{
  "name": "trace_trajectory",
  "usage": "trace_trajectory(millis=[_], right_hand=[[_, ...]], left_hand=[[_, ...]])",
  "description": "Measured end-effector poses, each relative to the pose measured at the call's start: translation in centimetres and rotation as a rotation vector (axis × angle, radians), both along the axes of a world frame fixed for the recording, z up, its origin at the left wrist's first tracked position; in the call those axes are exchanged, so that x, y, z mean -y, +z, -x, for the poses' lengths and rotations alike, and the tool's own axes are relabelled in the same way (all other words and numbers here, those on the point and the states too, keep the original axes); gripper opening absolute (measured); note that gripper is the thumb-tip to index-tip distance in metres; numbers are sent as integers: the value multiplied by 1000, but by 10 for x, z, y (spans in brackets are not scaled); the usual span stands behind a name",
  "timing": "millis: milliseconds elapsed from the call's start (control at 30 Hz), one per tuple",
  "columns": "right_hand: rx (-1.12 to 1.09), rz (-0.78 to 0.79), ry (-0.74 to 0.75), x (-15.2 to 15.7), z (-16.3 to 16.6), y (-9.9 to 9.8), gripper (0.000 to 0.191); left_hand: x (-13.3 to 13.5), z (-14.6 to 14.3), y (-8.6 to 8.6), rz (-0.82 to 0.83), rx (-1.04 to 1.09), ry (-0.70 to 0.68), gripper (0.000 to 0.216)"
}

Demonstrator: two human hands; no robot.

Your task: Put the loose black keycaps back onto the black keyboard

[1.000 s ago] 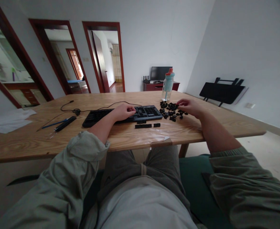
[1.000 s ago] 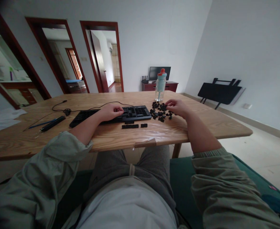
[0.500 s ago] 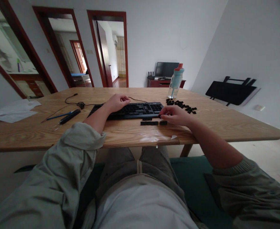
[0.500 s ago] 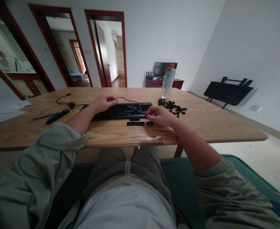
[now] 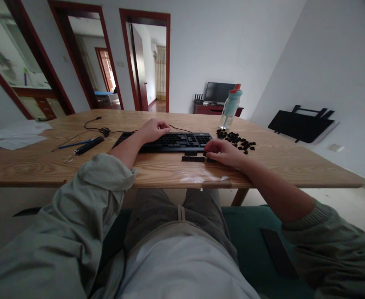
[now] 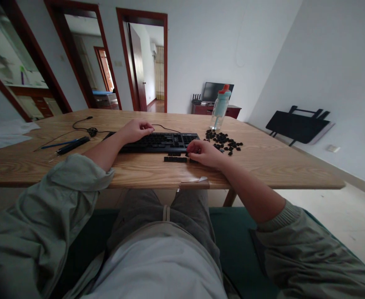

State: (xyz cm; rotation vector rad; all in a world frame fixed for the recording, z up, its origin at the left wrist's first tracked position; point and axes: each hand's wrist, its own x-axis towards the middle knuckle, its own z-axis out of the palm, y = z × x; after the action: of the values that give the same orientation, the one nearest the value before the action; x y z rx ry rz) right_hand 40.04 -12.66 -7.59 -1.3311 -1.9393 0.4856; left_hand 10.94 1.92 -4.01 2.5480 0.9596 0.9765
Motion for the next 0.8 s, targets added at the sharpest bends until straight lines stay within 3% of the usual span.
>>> trace_trajectory(millis=[200,800], right_hand=[[-22,56,28,2,2,2,19],[80,27,55,0,-7,-2,15]], left_hand=[[0,0,-1,8,-13,-8,29],[-2,1,-1,-10,-39,13,32]])
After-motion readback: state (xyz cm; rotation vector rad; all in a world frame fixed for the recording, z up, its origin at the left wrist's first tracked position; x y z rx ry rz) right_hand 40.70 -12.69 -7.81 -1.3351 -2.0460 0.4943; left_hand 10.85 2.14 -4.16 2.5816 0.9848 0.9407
